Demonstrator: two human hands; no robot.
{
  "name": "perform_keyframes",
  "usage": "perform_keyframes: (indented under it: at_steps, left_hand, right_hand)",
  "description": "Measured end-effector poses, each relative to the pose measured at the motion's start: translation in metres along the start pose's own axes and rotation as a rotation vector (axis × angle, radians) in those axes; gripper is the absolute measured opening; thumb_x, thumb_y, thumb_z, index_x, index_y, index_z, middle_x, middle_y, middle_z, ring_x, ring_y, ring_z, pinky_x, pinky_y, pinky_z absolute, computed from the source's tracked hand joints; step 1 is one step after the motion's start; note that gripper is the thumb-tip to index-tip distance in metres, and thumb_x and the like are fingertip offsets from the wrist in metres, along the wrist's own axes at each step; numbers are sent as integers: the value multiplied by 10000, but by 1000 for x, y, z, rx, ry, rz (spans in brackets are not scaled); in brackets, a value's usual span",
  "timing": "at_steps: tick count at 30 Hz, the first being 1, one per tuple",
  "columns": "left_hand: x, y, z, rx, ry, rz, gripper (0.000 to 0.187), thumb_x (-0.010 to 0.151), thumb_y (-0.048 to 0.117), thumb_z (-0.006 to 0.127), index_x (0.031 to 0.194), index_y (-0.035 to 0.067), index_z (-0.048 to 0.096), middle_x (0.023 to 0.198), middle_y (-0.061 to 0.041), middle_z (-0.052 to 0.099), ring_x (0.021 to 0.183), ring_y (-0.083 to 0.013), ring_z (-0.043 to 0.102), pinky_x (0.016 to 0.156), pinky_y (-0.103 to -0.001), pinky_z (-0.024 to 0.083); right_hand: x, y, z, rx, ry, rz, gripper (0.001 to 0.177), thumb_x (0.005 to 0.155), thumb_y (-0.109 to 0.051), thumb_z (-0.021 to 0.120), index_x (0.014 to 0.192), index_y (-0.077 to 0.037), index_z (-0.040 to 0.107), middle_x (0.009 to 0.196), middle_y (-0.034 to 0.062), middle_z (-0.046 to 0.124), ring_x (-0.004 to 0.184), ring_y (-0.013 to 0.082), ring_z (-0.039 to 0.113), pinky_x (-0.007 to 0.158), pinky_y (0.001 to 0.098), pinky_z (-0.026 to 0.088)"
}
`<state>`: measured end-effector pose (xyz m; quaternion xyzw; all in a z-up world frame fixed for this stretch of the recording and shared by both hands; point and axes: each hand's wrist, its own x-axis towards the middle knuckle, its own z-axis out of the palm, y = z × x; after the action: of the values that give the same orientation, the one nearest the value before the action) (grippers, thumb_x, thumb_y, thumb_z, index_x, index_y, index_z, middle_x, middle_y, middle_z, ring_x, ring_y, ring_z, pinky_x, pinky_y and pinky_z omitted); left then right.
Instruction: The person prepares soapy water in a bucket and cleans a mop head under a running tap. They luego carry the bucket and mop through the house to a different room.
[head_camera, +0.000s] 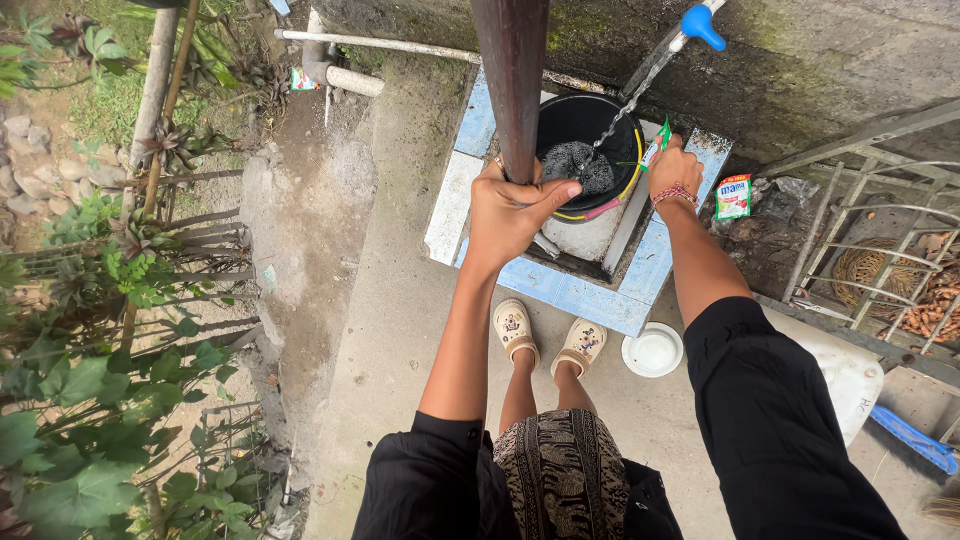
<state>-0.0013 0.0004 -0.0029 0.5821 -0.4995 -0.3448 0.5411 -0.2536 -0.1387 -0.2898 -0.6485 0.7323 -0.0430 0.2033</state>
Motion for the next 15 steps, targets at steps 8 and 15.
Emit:
perform_keyframes:
  at_steps: [8, 15]
  left_hand:
    - [-2, -3, 1, 9, -7, -29, 167, 809, 150, 906, 908, 44, 822, 743, 0, 517, 704, -110, 480, 628, -310, 415]
    - [-5, 0, 1, 26, 1, -2, 193, 804, 142, 902, 949, 44, 821, 783, 3, 534, 742, -113, 492, 646, -309, 434]
  right_hand:
    - [2, 4, 7, -14, 17, -35, 380, 1092, -363, 525, 1229, -26, 635, 921, 334, 700, 913, 556, 652, 830, 607, 514]
    - [8, 14, 22, 163, 23, 63, 433, 1118, -436, 474, 1297, -72, 624, 928, 324, 694, 916, 523, 646, 837, 602, 491]
